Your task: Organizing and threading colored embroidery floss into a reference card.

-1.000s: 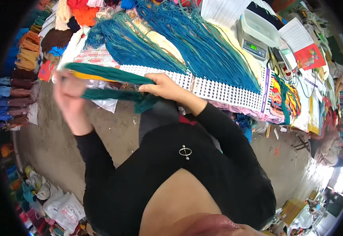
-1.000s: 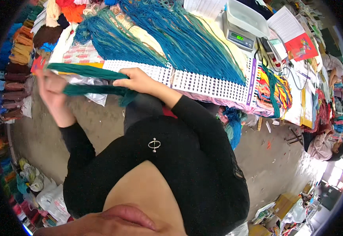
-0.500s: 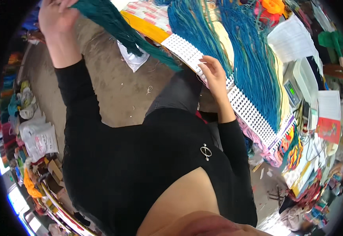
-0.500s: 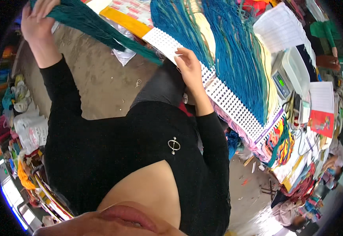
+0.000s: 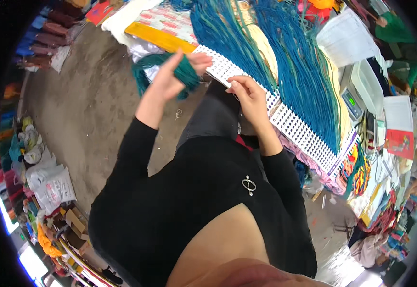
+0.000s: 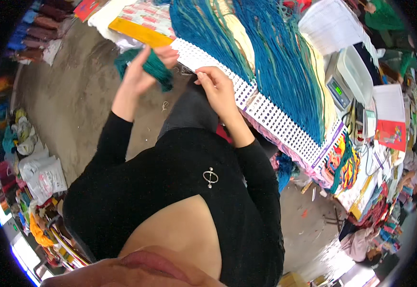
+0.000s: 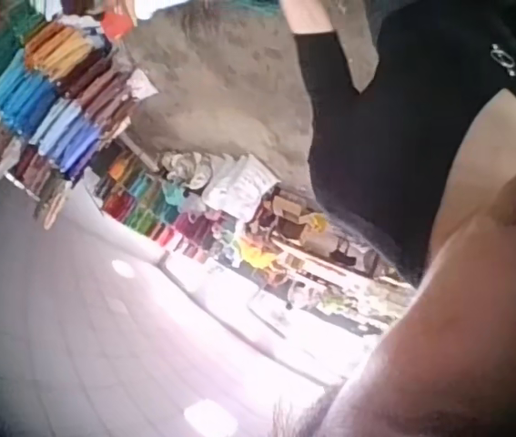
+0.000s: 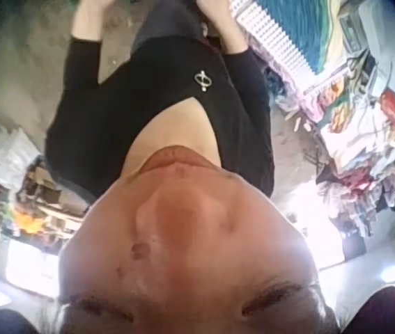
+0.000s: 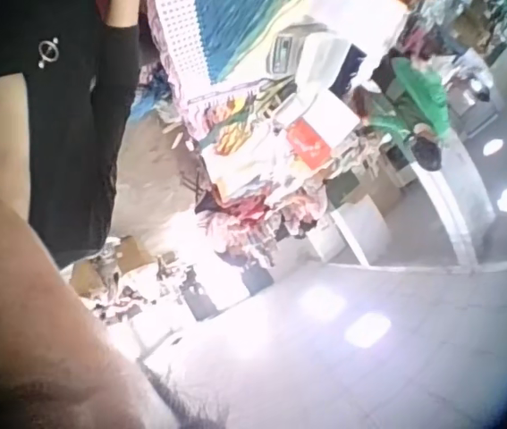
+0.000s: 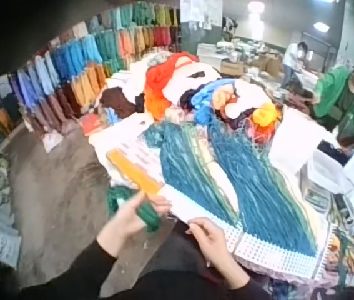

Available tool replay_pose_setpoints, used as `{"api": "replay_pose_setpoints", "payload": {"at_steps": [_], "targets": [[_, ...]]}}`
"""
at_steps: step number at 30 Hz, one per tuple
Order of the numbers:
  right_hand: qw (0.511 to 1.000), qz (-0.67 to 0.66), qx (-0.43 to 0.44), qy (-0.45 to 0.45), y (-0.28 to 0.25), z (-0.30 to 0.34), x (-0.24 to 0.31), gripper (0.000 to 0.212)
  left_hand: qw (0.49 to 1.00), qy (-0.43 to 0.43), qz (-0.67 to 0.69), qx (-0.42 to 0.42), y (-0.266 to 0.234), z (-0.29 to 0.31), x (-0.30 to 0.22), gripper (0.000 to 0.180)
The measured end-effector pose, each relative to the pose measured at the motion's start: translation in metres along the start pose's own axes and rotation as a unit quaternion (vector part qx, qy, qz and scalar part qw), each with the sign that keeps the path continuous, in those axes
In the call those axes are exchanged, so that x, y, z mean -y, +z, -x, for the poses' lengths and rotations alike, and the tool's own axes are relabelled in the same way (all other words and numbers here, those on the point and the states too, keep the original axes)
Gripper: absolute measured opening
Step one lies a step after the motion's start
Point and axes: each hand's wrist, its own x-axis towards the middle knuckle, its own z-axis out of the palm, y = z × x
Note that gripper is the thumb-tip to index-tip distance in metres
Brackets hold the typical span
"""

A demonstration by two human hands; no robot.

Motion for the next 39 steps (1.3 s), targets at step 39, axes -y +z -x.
{"api": "replay_pose_setpoints", "payload": {"at_steps": [39], "targets": [[0.994,-0.044,-0.047,0.089,0.008,-0.006,0.009,0.016,0.997,-0.008,-0.076,-0.01,0.04,-0.031,0.031,0.041]]}}
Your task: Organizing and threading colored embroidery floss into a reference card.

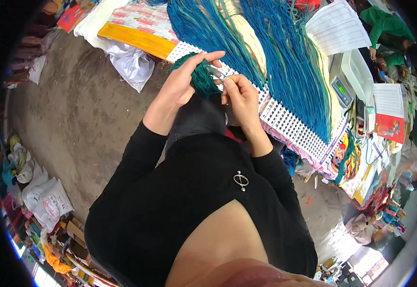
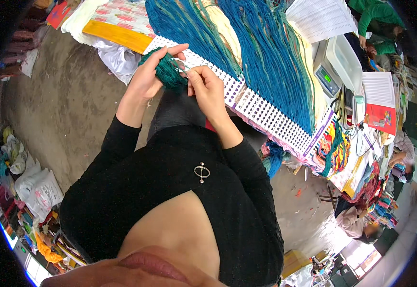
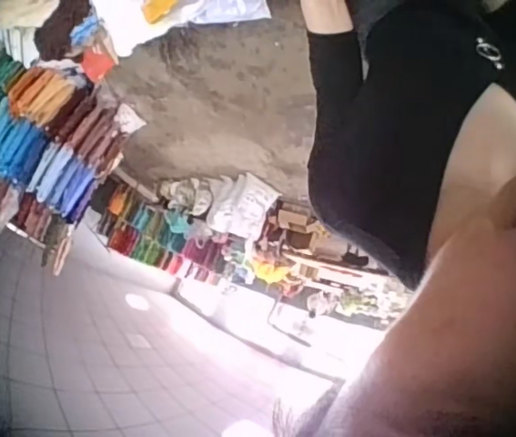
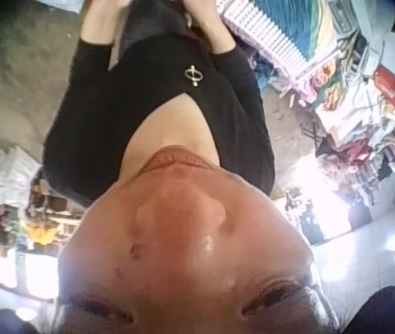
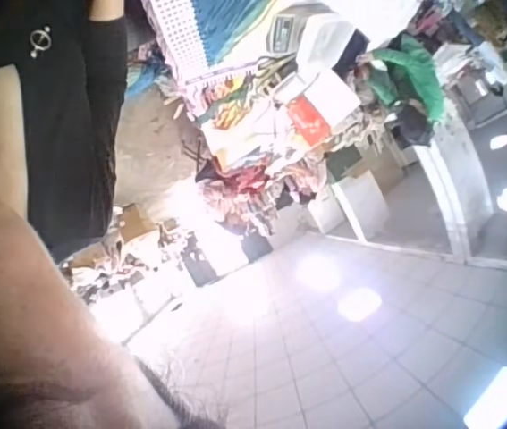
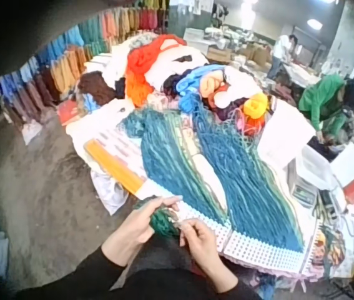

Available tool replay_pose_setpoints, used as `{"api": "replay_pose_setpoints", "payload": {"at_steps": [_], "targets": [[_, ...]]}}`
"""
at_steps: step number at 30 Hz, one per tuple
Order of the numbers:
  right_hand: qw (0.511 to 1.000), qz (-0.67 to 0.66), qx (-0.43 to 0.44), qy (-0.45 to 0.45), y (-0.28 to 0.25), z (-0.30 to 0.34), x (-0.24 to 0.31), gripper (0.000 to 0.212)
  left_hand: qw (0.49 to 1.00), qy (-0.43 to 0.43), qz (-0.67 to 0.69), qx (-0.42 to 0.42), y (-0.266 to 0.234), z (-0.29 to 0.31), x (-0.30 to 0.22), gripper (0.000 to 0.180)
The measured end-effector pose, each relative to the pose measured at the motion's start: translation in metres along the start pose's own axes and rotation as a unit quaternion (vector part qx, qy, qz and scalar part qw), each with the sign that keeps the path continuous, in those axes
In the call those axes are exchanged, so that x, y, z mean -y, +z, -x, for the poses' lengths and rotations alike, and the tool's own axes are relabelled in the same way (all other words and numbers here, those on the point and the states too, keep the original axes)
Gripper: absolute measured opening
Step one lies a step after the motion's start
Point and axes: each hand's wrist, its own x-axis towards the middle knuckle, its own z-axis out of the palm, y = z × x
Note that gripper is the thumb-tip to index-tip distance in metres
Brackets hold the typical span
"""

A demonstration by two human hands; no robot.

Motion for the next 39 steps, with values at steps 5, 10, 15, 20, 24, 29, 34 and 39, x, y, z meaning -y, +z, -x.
{"api": "replay_pose_setpoints", "payload": {"at_steps": [5,10,15,20,24,29,34,39], "targets": [[0.998,-0.039,-0.039,0.007,0.004,0.003,0.001,0.017,1.0,0.0,0.014,0.002,-0.003,-0.003,0.001,0.04],[0.998,-0.042,-0.04,-0.007,0.006,0.004,0.005,0.017,0.999,-0.003,0.043,-0.027,0.002,-0.002,0.0,0.04],[0.999,-0.032,0.031,0.011,-0.002,0.004,0.009,0.018,0.999,-0.017,0.009,-0.036,0.005,0.001,-0.008,0.041],[0.979,0.043,-0.017,-0.2,-0.047,-0.005,0.052,0.014,0.987,-0.152,-0.001,0.057,-0.096,-0.001,-0.019,0.048],[0.921,-0.313,-0.083,-0.216,-0.173,0.006,0.084,0.023,0.962,-0.062,0.26,-0.061,-0.245,0.011,-0.058,0.028],[0.812,-0.228,-0.36,-0.398,-0.367,0.086,0.124,0.01,0.905,0.2,0.36,-0.104,-0.353,0.051,-0.118,0.056],[0.841,0.099,-0.439,-0.301,-0.207,0.035,0.145,0.01,0.98,0.109,0.13,-0.105,-0.245,0.006,-0.113,0.042],[0.991,0.096,-0.045,-0.08,-0.039,-0.065,0.036,0.023,0.969,-0.071,-0.192,-0.138,-0.188,-0.038,-0.059,0.037]]}}
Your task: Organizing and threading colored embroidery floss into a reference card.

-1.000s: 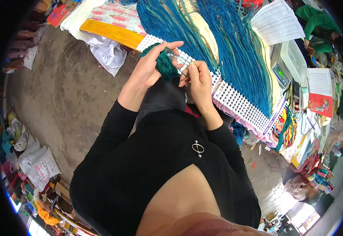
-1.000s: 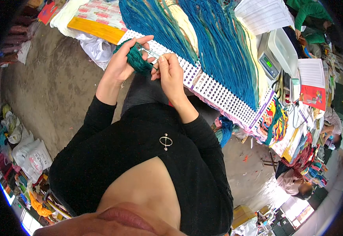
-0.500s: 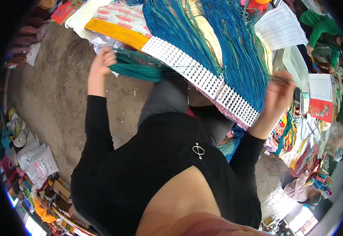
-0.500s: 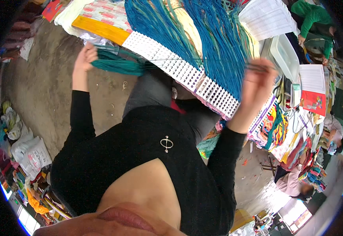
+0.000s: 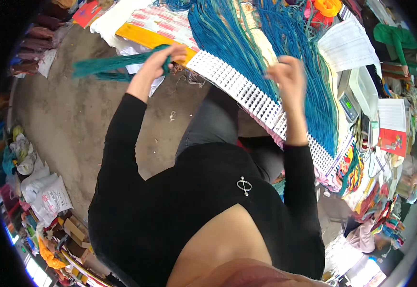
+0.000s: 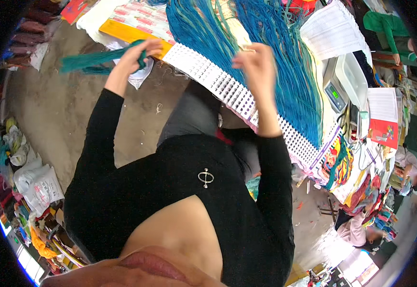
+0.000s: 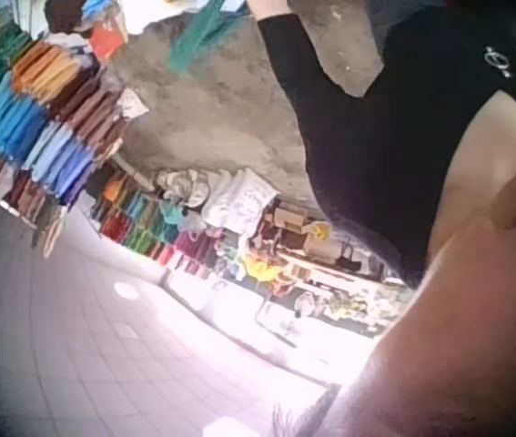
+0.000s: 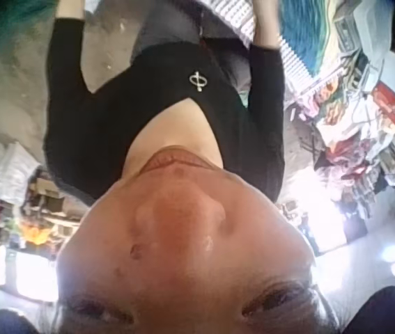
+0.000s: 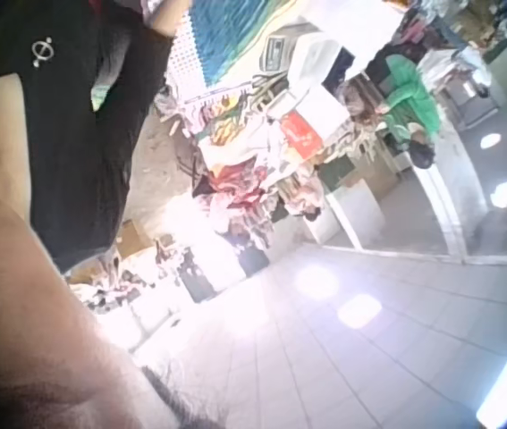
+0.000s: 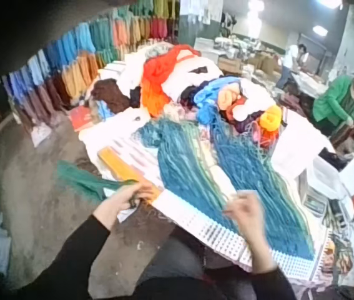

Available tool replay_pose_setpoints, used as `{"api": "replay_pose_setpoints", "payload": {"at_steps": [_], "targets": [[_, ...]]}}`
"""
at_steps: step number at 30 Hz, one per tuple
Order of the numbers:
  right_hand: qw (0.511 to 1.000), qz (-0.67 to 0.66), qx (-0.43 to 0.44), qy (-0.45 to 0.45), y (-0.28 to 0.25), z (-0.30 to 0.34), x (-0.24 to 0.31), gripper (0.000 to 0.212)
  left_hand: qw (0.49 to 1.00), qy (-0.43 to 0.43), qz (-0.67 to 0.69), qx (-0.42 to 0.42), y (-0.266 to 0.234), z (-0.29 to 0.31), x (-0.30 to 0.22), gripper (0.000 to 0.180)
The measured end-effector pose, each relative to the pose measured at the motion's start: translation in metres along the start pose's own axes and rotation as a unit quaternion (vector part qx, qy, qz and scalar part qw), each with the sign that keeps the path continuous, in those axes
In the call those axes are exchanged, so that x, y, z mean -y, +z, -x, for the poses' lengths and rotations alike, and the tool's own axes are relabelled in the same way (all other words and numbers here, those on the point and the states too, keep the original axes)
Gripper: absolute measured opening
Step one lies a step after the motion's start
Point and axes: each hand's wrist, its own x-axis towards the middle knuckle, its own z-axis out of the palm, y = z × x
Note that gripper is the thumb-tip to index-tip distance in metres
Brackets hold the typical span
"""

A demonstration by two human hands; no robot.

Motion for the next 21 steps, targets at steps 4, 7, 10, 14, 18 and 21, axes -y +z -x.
{"api": "replay_pose_setpoints", "payload": {"at_steps": [4,7,10,14,18,21], "targets": [[0.993,0.023,0.111,0.016,0.101,-0.046,-0.08,0.013,0.994,-0.072,-0.079,-0.014,0.02,-0.025,0.01,0.037],[0.994,0.003,0.079,0.081,0.128,-0.082,-0.133,0.017,0.987,-0.066,-0.145,0.021,0.039,-0.049,0.006,0.031],[0.984,0.082,0.058,0.145,0.14,-0.087,-0.15,0.019,0.967,0.006,-0.256,-0.004,0.049,-0.042,0.002,0.02],[0.976,0.079,0.043,0.2,0.157,-0.084,-0.143,0.02,0.961,0.022,-0.266,-0.065,0.032,-0.055,0.018,0.024],[0.952,0.162,0.012,0.259,0.159,-0.083,-0.126,0.017,0.968,-0.024,-0.236,-0.082,0.038,-0.051,0.007,0.022],[0.949,0.199,-0.02,0.242,0.157,-0.085,-0.123,0.016,0.975,-0.021,-0.221,-0.021,0.042,-0.058,-0.003,0.021]]}}
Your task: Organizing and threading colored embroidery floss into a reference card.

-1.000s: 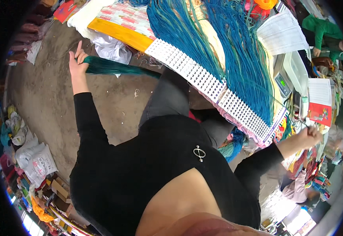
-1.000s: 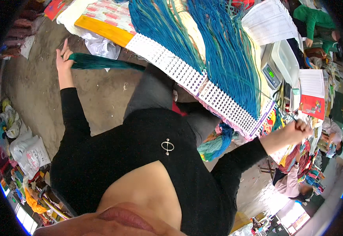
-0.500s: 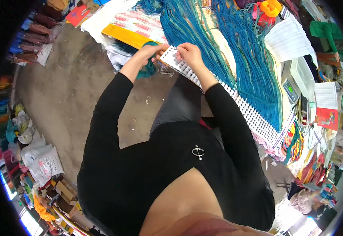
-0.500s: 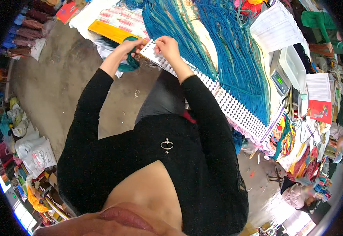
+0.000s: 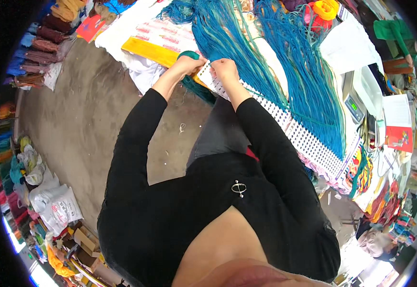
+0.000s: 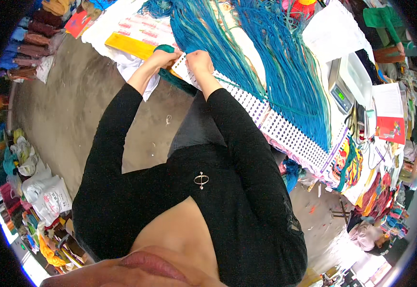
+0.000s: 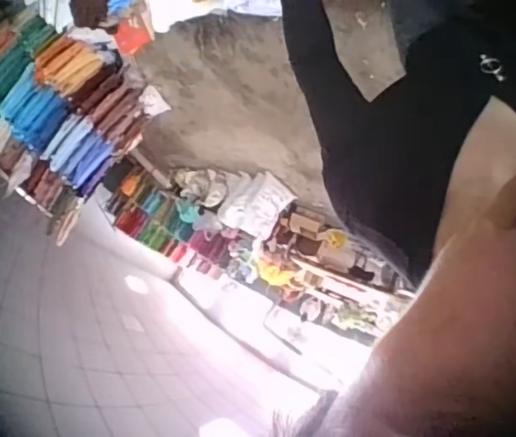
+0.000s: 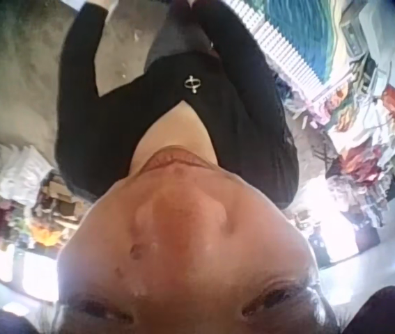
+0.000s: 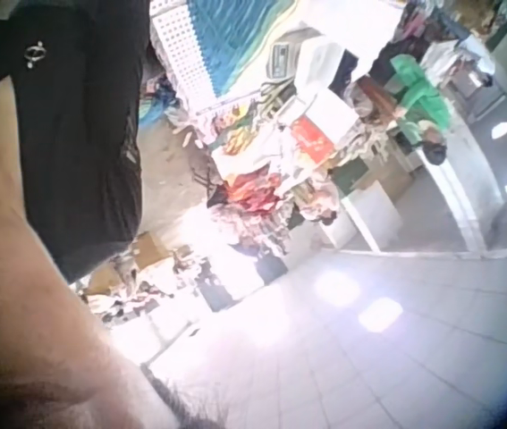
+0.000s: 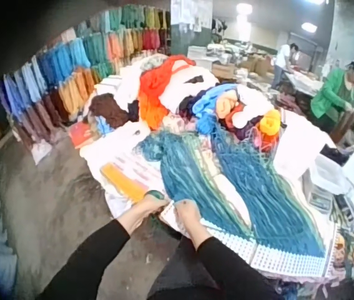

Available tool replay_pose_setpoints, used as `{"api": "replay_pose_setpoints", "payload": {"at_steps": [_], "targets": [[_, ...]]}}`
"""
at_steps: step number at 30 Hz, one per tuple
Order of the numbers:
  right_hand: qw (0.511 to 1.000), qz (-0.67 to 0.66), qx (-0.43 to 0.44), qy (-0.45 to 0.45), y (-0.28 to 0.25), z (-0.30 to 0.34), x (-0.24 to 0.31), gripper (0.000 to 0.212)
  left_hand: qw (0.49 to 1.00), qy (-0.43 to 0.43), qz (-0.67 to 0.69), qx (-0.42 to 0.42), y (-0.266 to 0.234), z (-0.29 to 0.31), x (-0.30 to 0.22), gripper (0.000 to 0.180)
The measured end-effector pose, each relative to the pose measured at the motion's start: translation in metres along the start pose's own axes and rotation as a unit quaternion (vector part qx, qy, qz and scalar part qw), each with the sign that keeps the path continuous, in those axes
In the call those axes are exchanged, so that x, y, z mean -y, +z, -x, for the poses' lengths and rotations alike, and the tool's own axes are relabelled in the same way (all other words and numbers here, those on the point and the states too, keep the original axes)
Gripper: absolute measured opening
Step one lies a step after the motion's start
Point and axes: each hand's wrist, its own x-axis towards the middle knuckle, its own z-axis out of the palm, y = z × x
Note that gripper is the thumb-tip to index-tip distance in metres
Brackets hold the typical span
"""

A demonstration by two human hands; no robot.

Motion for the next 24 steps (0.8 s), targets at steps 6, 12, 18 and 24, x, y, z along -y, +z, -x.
{"api": "replay_pose_setpoints", "payload": {"at_steps": [6,12,18,24], "targets": [[0.991,-0.113,0.063,-0.026,0.0,-0.014,-0.008,0.012,0.996,-0.014,-0.04,0.083,0.001,-0.019,-0.003,0.031],[0.983,-0.157,0.095,-0.002,0.002,-0.013,-0.007,0.017,0.996,0.019,-0.081,0.027,0.001,-0.021,0.008,0.028],[0.981,-0.16,0.105,-0.016,-0.001,-0.015,-0.011,0.018,0.997,-0.015,-0.069,0.019,-0.003,-0.009,-0.003,0.03],[0.978,-0.169,0.121,-0.021,0.001,-0.013,-0.011,0.017,0.998,-0.016,-0.046,0.038,-0.006,-0.009,0.0,0.031]]}}
